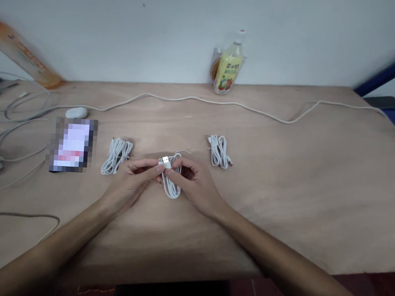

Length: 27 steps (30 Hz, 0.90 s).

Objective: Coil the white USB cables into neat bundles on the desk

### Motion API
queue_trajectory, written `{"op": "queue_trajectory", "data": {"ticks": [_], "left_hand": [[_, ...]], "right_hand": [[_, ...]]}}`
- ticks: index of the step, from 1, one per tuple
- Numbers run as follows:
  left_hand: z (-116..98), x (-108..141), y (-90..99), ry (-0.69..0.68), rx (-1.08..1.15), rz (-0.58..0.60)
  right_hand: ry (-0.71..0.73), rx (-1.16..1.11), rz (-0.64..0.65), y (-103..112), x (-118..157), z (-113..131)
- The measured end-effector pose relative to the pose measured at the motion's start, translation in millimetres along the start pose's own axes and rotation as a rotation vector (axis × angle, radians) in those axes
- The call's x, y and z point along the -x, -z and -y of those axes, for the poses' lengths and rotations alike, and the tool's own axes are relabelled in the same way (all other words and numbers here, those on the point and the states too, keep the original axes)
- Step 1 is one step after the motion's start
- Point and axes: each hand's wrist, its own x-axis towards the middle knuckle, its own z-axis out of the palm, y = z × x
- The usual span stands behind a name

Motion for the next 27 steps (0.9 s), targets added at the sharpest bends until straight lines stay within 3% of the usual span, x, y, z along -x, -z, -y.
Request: {"op": "queue_trajectory", "data": {"ticks": [27], "left_hand": [[-1.3, 1.5, 1.0, 0.013, -0.030, 0.018]], "right_hand": [[-0.026, -0.044, 0.006, -4.4, -0.8, 5.8]]}}
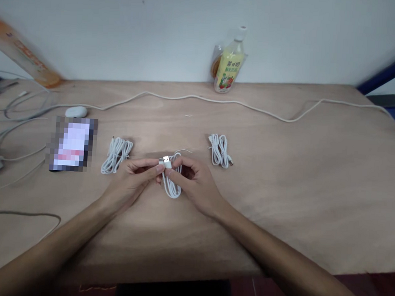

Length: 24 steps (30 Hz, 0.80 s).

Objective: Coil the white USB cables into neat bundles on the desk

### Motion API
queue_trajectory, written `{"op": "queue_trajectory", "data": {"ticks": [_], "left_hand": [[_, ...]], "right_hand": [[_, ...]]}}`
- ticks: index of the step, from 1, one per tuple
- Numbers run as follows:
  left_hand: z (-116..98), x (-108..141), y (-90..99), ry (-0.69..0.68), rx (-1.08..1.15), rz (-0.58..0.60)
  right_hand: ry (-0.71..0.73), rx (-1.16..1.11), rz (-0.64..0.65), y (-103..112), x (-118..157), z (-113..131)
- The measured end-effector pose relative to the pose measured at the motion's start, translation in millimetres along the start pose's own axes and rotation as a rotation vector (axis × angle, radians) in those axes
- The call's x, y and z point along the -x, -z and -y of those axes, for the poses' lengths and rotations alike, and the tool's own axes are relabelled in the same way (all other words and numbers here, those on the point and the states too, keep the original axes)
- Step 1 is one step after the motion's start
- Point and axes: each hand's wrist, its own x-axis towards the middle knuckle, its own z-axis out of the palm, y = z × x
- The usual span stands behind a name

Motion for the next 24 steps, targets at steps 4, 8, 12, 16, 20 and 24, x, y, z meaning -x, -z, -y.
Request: {"op": "queue_trajectory", "data": {"ticks": [4, 8, 12, 16, 20, 24], "left_hand": [[-0.1, 0.2, 0.0, -0.011, -0.003, 0.000], [-0.1, -0.1, 0.5, -0.012, 0.004, 0.003], [-0.2, -0.3, 0.4, -0.011, 0.009, 0.009], [0.7, 0.2, 0.4, -0.011, -0.007, -0.020], [2.2, 0.2, 1.1, -0.014, -0.002, -0.019], [3.7, -0.6, 1.9, -0.026, -0.027, -0.008]], "right_hand": [[0.005, 0.003, -0.003, -0.3, 0.4, 0.5], [-0.008, -0.022, -0.009, -0.3, 0.6, -1.3], [-0.006, 0.004, -0.009, 0.4, 1.1, -3.8], [-0.005, 0.023, -0.033, 1.1, 1.9, -4.5], [-0.005, 0.021, -0.033, 0.8, 1.8, -4.4], [-0.002, 0.000, -0.031, -0.4, 1.0, -3.7]]}}
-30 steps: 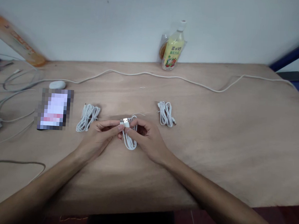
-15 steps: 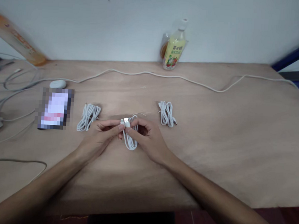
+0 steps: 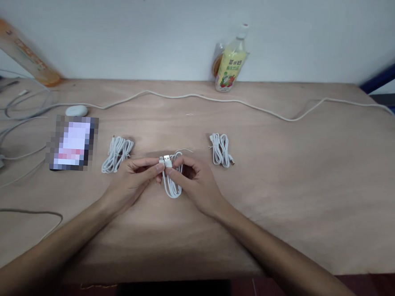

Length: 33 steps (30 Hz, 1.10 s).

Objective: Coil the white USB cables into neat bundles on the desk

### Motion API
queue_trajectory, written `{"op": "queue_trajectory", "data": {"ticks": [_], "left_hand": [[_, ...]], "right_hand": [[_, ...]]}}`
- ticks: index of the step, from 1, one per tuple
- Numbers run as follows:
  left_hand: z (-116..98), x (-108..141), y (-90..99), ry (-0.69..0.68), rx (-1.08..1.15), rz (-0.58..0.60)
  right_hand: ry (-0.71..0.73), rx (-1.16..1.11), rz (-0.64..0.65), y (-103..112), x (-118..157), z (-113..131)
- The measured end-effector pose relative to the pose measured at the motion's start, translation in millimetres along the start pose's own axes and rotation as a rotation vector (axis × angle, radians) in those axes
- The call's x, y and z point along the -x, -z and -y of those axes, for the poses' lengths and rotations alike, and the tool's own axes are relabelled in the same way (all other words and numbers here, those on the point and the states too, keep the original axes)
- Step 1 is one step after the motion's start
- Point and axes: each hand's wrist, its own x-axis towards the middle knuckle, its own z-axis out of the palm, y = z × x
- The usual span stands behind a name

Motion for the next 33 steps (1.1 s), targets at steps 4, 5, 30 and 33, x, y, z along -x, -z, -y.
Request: {"op": "queue_trajectory", "data": {"ticks": [4, 5, 30, 33], "left_hand": [[1.2, 0.0, 0.4, -0.007, -0.003, -0.003], [1.0, 0.2, 0.3, -0.009, -0.002, -0.005], [-1.3, 0.7, -0.4, -0.003, 0.001, 0.001], [-1.3, 1.1, -0.1, 0.000, -0.007, -0.006]], "right_hand": [[0.005, -0.003, 0.003, 0.1, 0.0, -0.4], [0.006, 0.003, 0.000, 0.4, 0.2, -0.6], [-0.004, 0.011, 0.016, 1.5, 1.4, -0.8], [0.008, 0.024, 0.005, 1.9, 1.6, -1.6]]}}
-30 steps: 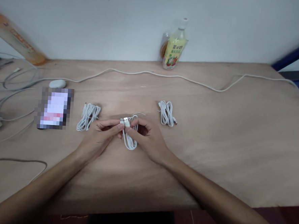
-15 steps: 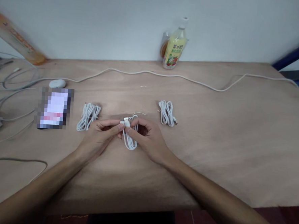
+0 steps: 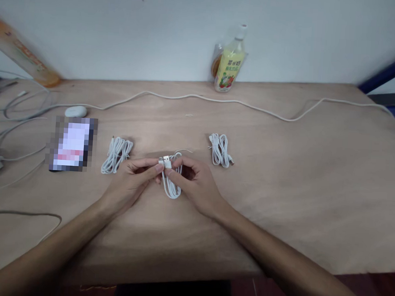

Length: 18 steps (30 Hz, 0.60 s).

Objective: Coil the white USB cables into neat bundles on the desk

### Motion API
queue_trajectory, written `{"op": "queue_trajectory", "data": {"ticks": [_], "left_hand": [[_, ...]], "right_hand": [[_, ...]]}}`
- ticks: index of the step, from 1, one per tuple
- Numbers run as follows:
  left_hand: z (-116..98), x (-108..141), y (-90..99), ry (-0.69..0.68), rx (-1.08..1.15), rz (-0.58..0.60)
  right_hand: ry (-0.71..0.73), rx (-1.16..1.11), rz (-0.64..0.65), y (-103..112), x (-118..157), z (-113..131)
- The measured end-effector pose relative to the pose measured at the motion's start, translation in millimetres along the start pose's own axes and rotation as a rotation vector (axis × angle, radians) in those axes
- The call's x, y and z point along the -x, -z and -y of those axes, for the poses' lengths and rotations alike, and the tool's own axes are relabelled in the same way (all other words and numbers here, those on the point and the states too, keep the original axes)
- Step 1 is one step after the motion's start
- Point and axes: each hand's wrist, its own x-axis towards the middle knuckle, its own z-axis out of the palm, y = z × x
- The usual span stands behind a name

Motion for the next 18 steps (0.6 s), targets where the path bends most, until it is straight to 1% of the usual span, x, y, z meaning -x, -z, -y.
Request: {"op": "queue_trajectory", "data": {"ticks": [6, 12, 18], "left_hand": [[2.2, -0.6, 1.7, -0.010, 0.026, 0.038], [1.9, -1.4, 0.8, -0.023, 0.042, 0.045], [-0.6, -0.7, 0.2, -0.019, 0.022, 0.031]], "right_hand": [[0.037, 0.039, -0.046, -0.7, -0.2, -1.9], [0.017, 0.018, -0.019, -1.0, -0.3, -0.8], [0.015, 0.014, -0.025, -1.3, -0.2, -1.6]]}}
